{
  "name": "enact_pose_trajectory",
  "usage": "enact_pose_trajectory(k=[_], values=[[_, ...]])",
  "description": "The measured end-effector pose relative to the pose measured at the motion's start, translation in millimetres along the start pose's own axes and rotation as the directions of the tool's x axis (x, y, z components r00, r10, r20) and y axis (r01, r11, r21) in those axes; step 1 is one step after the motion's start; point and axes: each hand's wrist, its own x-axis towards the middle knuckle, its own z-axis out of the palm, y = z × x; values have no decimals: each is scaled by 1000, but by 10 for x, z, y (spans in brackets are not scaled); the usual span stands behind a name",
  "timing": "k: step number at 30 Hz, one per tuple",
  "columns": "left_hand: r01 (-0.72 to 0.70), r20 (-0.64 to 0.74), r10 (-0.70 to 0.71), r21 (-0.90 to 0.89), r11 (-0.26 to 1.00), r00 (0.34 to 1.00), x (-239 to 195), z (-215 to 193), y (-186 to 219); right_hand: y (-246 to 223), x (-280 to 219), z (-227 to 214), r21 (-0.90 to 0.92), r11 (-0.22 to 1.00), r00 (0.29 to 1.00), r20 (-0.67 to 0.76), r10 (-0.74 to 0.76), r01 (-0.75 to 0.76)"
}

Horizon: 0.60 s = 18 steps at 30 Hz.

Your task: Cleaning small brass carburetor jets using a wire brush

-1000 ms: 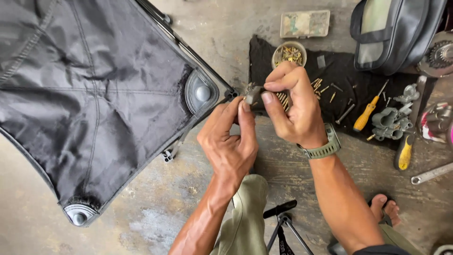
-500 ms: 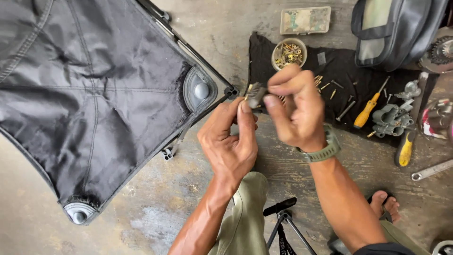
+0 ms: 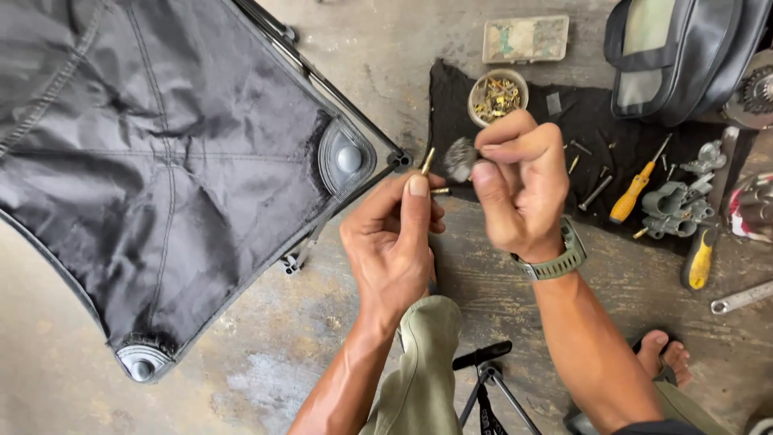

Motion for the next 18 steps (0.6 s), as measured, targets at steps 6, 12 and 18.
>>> enact_pose_trajectory(k=[6,12,18], values=[[149,30,-147,-110,983,989,20,-104,-105,86,77,20,-106,992,997,56,-56,62],[206,76,-197,-128,970,977,32,-87,-71,56,86,58,-139,986,993,97,-73,86],[286,180,-241,-288,914,954,-8,-5,-182,9,88,-74,61,988,987,76,139,-144]])
